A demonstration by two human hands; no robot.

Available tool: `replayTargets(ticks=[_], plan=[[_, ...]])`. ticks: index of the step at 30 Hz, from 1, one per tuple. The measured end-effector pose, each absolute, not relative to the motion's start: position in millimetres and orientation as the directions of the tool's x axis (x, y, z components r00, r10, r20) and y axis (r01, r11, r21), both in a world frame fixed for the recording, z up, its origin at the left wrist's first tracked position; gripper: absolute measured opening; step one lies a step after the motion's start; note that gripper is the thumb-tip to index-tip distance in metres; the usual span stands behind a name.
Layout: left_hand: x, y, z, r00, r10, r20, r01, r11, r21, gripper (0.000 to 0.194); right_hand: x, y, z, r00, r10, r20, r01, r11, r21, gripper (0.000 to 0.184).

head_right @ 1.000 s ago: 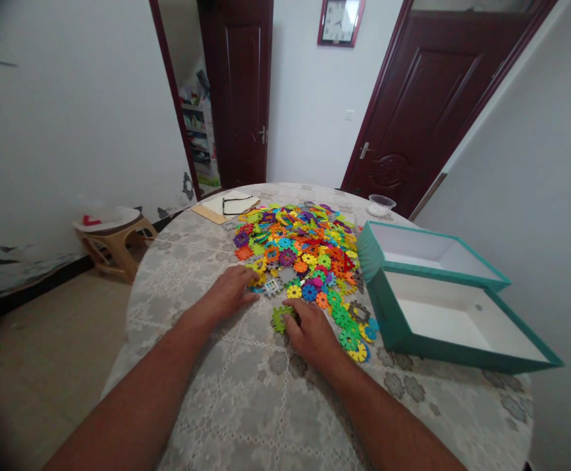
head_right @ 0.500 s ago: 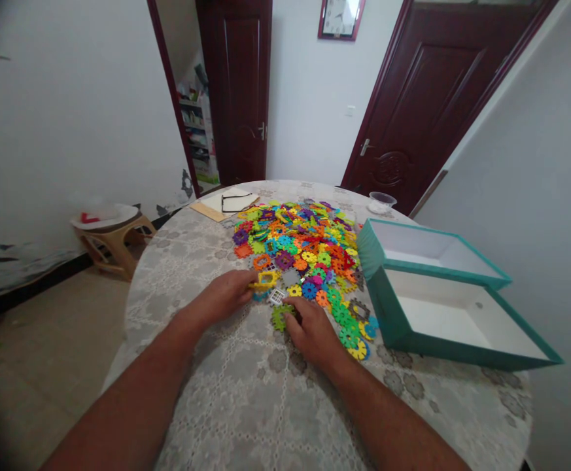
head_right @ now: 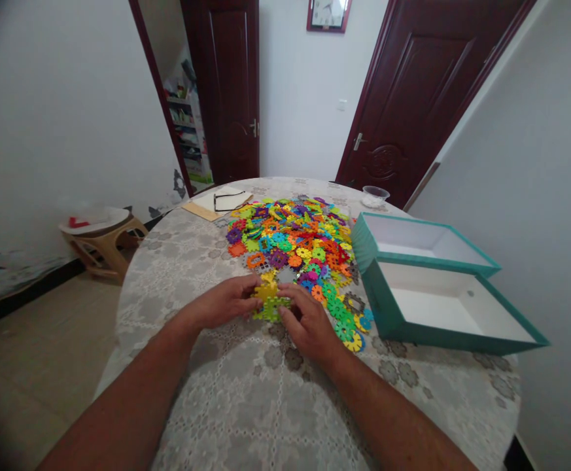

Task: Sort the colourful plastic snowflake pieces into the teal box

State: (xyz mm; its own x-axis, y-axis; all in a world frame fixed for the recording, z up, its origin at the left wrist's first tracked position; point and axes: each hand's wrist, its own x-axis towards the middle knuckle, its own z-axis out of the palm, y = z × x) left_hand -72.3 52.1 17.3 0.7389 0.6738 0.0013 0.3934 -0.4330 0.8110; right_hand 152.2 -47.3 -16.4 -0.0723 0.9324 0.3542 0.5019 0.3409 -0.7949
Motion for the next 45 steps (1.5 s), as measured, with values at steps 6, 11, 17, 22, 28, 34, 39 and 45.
replayTargets(ticks=[6,11,17,22,28,34,39,45], plan=[[-64,43,18,0.81,0.585,-0.047,0.278,-0.312,0.909,0.014,152,-43,-21,0.056,0.974,0.221,0.291,0.196,-0.936,0.053],[-64,50,15,0.673,0.739,-0.034,0.245,-0.179,0.953,0.047,162,-36,-20,0.115,0.99,0.077,0.152,0.059,-0.987,0.035],[-62,49,16,0.644,0.76,-0.092,0.292,-0.134,0.947,0.018,160,-40,-17,0.059,0.994,0.091,0.165,0.08,-0.983,0.029],[-60,41,16,0.721,0.691,-0.049,0.337,-0.288,0.896,0.02,151,-46,-21,-0.066,0.991,0.113,0.257,0.127,-0.958,0.025],[-68,48,14,0.647,0.745,0.162,0.509,-0.58,0.636,0.018,161,-40,-17,0.08,0.978,0.192,0.244,0.168,-0.955,0.041],[-68,51,-1,0.686,0.714,0.139,0.621,-0.675,0.398,0.056,176,-30,-20,0.203,0.964,0.174,0.36,0.092,-0.928,0.062],[-65,53,-2,0.703,0.701,0.122,0.639,-0.697,0.326,0.038,180,-28,-28,0.209,0.961,0.18,0.435,0.073,-0.897,0.059],[-65,55,8,0.71,0.704,0.009,0.691,-0.698,0.188,0.019,180,-25,-37,0.201,0.966,0.164,0.39,0.075,-0.918,0.054]])
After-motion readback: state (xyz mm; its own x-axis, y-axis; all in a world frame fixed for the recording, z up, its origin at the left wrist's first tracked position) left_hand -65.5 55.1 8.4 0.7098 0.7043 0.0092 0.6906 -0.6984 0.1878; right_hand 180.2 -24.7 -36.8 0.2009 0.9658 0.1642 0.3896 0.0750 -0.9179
